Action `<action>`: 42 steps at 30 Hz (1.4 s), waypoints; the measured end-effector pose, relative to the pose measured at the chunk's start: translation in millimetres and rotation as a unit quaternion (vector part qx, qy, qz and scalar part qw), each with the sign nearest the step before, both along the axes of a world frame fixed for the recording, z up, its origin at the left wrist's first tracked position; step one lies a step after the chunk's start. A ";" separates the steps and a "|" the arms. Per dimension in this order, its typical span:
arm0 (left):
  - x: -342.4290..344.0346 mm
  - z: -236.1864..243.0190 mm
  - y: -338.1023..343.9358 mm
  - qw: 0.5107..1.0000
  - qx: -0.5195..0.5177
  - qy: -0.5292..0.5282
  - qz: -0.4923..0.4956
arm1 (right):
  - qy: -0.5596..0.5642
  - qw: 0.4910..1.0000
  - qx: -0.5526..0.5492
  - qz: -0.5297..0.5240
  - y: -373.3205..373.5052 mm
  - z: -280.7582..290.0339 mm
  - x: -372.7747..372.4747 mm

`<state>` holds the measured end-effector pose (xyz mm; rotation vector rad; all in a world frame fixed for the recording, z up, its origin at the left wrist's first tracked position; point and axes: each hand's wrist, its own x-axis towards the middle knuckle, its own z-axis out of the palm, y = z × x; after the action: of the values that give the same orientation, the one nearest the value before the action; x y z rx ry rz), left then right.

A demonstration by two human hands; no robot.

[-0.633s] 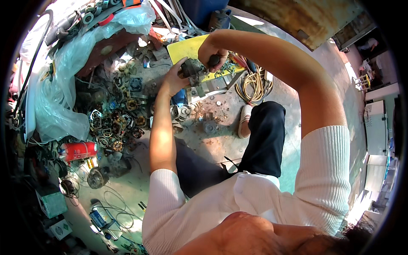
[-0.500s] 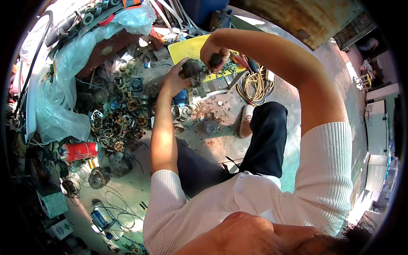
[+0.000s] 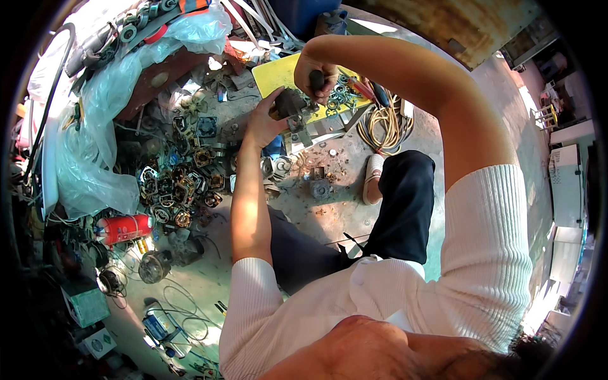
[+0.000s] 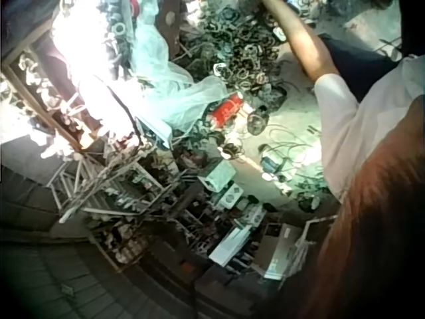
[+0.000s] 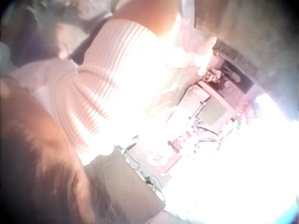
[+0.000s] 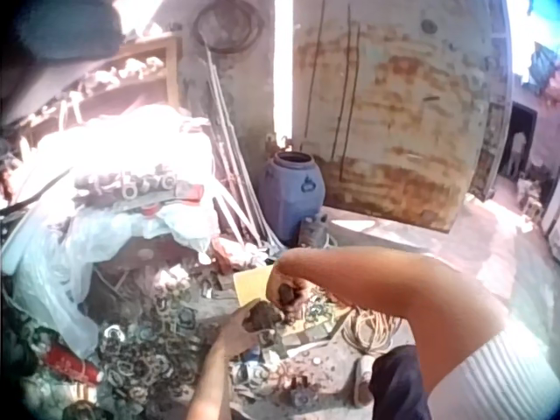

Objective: The person is disassembling a mechanical component by hand using a screwdriver and pliers on a yellow tray. They remove small screws and various metal pieces from the main housing while surrounded by a large collection of other mechanical parts and tools.

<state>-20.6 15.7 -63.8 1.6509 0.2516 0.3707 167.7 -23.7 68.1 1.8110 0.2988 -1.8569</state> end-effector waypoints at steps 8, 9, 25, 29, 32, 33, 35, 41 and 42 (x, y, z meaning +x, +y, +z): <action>-0.6 4.4 -2.2 1.000 -0.014 -0.002 0.000 | -0.099 0.985 0.138 -0.002 -24.5 -5.4 -23.6; 0.9 6.1 -4.3 1.000 -0.008 -0.001 0.000 | -0.107 0.982 0.157 -0.007 -30.5 -3.1 -25.2; -1.2 1.7 0.9 0.993 0.103 -0.018 0.052 | -0.207 0.919 0.334 0.019 -62.4 9.7 -68.9; -4.3 25.6 -8.9 0.980 0.192 0.010 0.058 | -0.234 0.900 0.363 0.056 -76.7 7.9 -74.8; -0.2 22.8 -3.9 0.968 0.234 0.034 0.081 | -0.277 0.810 0.459 0.239 -97.0 11.2 -82.4; 0.8 14.9 2.8 0.971 0.223 0.038 0.083 | -0.290 0.756 0.492 0.319 -103.9 17.1 -88.5; 1.1 10.5 4.9 0.973 0.211 0.046 0.080 | -0.291 0.786 0.479 0.262 -107.4 21.4 -93.0; 5.5 1.8 8.0 0.985 0.143 0.055 0.081 | -0.249 0.815 0.523 0.016 -125.5 -29.0 -76.1; 4.3 9.2 3.5 0.983 0.153 0.070 0.079 | -0.286 0.777 0.559 0.037 -127.3 -41.6 -73.9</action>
<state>-16.3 19.2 -54.6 1.9697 0.4510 0.4284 93.8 -151.0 26.5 2.9131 1.4232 -0.9159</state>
